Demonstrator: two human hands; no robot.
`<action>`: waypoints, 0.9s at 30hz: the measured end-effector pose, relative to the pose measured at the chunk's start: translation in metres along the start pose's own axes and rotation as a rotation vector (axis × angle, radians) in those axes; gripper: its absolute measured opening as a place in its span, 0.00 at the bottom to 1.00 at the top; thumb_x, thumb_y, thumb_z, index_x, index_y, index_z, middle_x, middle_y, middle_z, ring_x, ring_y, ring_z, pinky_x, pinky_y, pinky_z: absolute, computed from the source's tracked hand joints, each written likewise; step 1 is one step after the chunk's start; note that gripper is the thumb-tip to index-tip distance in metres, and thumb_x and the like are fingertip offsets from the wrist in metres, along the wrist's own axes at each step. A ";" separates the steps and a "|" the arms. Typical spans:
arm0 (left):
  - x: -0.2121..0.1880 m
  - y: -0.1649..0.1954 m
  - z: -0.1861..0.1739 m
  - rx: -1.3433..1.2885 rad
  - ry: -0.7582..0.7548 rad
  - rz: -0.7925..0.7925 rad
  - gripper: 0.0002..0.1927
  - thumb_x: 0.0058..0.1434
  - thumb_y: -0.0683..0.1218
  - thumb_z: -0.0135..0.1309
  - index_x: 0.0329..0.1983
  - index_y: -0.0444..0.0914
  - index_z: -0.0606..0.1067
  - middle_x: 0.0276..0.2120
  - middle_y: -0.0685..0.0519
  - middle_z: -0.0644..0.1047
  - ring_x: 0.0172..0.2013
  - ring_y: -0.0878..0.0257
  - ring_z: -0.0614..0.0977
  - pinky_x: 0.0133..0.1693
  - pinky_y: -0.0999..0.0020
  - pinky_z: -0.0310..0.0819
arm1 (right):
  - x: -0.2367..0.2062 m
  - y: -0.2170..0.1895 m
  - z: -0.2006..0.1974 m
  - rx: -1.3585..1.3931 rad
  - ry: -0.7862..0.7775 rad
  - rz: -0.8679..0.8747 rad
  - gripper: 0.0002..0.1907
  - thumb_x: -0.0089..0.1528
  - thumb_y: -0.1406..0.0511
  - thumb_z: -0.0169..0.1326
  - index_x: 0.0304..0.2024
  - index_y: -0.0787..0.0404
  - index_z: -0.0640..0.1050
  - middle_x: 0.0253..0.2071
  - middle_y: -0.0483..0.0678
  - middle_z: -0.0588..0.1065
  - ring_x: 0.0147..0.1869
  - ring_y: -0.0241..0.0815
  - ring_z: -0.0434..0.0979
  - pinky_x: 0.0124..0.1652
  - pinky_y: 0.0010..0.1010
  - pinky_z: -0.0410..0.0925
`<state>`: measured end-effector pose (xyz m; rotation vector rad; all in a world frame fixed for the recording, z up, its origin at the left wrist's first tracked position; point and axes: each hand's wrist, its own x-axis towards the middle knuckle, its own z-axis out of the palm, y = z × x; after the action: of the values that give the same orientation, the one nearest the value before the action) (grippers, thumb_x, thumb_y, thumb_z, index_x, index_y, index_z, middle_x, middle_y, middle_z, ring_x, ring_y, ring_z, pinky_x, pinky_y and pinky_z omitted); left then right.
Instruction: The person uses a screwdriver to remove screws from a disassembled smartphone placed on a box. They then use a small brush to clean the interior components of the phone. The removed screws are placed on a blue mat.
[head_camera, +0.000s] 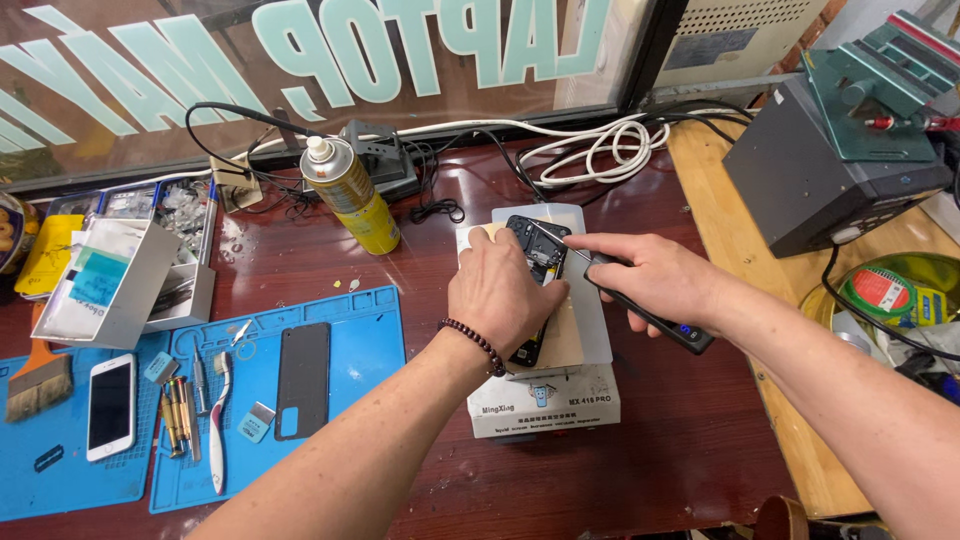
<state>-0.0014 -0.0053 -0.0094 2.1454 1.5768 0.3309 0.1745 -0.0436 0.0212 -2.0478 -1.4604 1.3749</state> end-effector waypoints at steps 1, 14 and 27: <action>0.001 -0.001 -0.001 -0.002 -0.005 0.001 0.38 0.46 0.59 0.70 0.49 0.29 0.72 0.50 0.38 0.71 0.52 0.45 0.77 0.46 0.54 0.79 | 0.001 0.001 0.000 0.006 -0.005 -0.014 0.29 0.61 0.59 0.50 0.67 0.37 0.71 0.28 0.45 0.73 0.19 0.38 0.73 0.20 0.31 0.70; 0.007 0.007 -0.025 -0.006 -0.080 -0.011 0.33 0.42 0.58 0.68 0.44 0.29 0.78 0.47 0.35 0.76 0.47 0.44 0.82 0.45 0.56 0.81 | -0.005 0.035 0.044 0.532 0.306 -0.150 0.30 0.63 0.57 0.55 0.66 0.57 0.69 0.32 0.47 0.75 0.22 0.33 0.74 0.20 0.27 0.69; 0.022 -0.057 -0.085 0.060 0.039 0.033 0.33 0.43 0.59 0.65 0.46 0.31 0.80 0.42 0.38 0.77 0.47 0.48 0.80 0.51 0.56 0.76 | 0.019 0.020 0.039 0.335 0.303 -0.063 0.35 0.54 0.71 0.58 0.65 0.57 0.70 0.27 0.47 0.74 0.23 0.34 0.73 0.23 0.28 0.70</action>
<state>-0.0805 0.0475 0.0348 2.2246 1.5935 0.3424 0.1553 -0.0473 -0.0224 -1.8773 -1.0773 1.1346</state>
